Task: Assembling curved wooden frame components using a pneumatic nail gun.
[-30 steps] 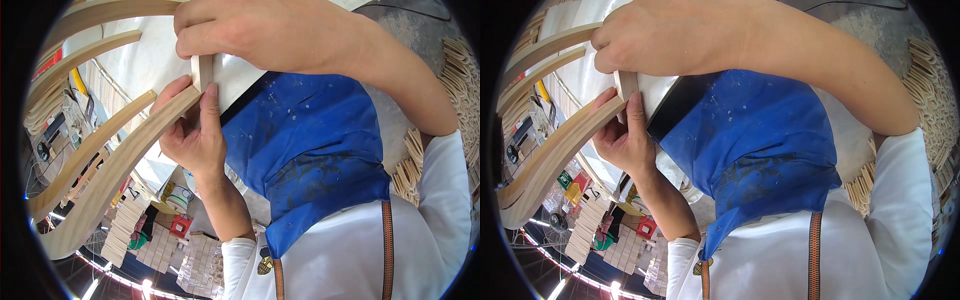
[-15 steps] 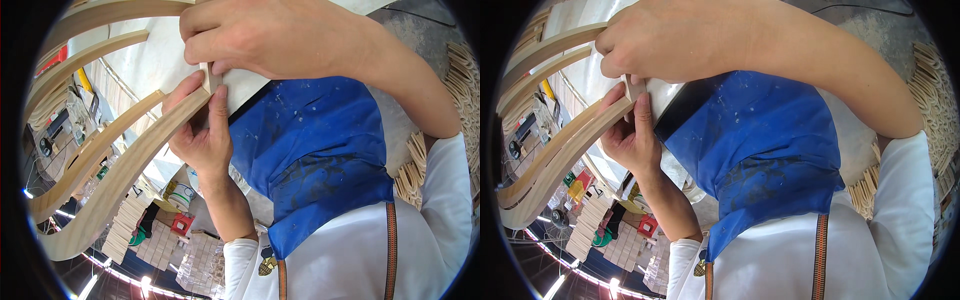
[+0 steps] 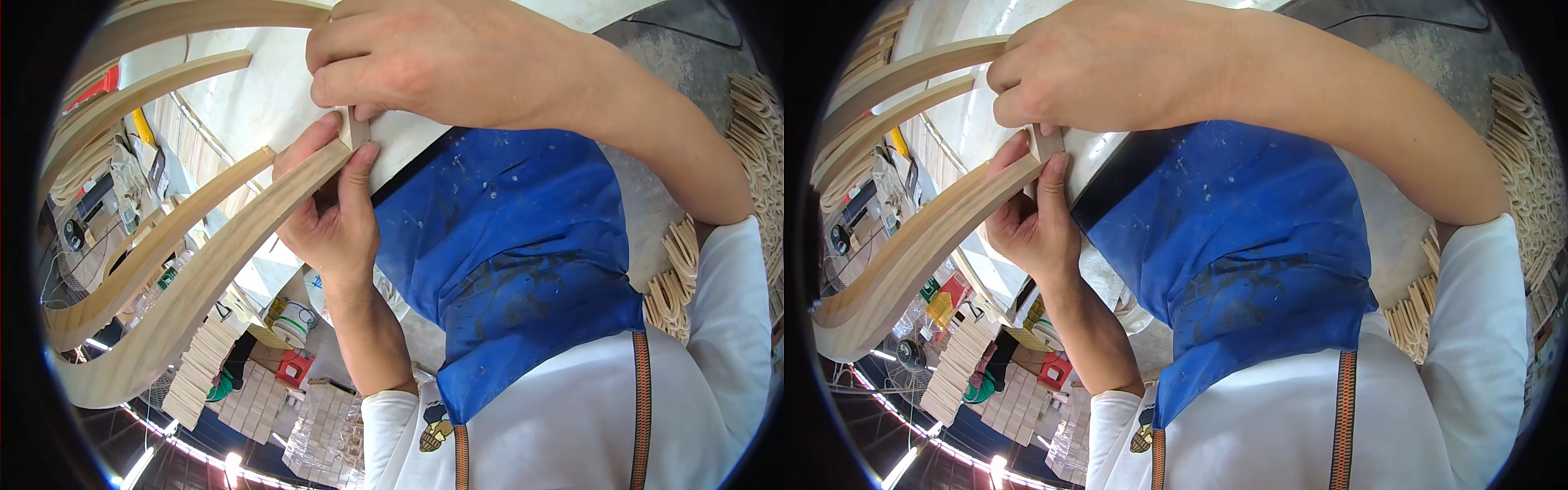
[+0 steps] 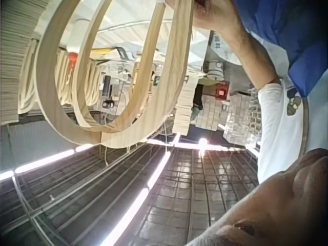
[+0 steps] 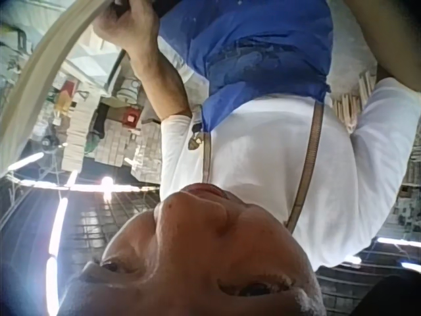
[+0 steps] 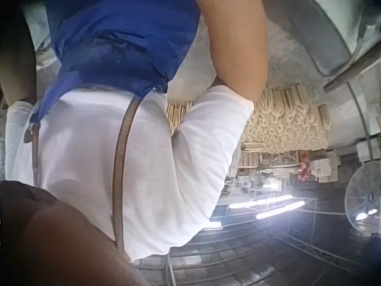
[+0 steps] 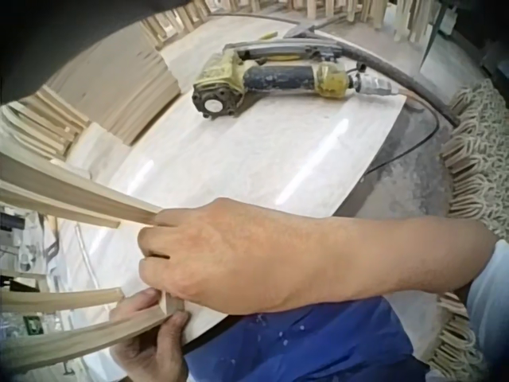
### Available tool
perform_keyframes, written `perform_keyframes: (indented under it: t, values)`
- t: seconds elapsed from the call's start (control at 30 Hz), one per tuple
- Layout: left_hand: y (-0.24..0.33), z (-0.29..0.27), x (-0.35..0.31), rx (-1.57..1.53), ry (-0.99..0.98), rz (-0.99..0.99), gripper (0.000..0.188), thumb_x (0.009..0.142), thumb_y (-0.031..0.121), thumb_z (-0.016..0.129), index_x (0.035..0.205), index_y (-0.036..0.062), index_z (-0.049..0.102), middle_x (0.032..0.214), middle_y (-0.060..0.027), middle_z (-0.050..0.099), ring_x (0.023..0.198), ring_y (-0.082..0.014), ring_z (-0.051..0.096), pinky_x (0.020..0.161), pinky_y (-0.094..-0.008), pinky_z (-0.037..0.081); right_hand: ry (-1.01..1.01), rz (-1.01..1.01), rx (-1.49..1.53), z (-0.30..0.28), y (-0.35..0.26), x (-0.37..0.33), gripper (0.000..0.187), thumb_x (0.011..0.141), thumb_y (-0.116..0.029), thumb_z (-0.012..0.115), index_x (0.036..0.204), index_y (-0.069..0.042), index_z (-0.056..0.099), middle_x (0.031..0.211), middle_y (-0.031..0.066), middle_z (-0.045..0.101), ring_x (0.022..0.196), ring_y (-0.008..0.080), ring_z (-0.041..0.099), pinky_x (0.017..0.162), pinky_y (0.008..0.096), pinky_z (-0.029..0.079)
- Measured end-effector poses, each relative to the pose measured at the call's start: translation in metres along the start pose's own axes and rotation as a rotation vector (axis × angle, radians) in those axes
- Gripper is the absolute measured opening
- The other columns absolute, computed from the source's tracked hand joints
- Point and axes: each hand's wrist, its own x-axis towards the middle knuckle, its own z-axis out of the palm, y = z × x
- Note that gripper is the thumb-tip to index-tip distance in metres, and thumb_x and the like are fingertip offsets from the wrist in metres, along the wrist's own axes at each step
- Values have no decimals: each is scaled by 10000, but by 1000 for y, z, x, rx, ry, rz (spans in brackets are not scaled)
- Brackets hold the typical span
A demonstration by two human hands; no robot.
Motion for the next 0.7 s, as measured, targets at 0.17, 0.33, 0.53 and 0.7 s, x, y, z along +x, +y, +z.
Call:
perform_keyframes:
  t: [0.17, 0.33, 0.53, 0.7]
  values:
    - [1, -1, 0, -9, -3, -25, 386, 817, -22, 852, 1177, 46, 730, 1153, -101, 755, 1000, -187, 719, 904, -295, 582, -1, -21, -9, -1, 0, 0, 31, 890, -26, 645, 907, -3, 635, 915, 134, 631, 814, 235, 641, 702, 314, 594]
    - [-1, -3, 3, -36, -26, -36, 404, 815, -19, 853, 1194, 50, 732, 1143, -100, 757, 1002, -184, 705, 922, -305, 569, -18, 23, 49, -17, -5, 2, 39, 902, -32, 638, 917, 2, 630, 923, 141, 633, 814, 240, 643, 704, 319, 597]
    - [1, -5, 6, -54, -85, -13, 414, 819, -21, 846, 1211, 50, 733, 1129, -95, 758, 967, -175, 671, 892, -296, 545, -12, 45, 58, -21, -7, -1, 50, 915, -38, 632, 922, 10, 623, 928, 148, 632, 807, 247, 644, 703, 327, 599]
    - [4, -1, 6, -34, -75, 14, 409, 822, -27, 840, 1211, 46, 737, 1107, -90, 756, 927, -167, 648, 858, -283, 528, -80, 99, 76, -25, -8, 1, 55, 922, -43, 631, 927, 10, 615, 925, 154, 625, 801, 253, 645, 703, 336, 600]
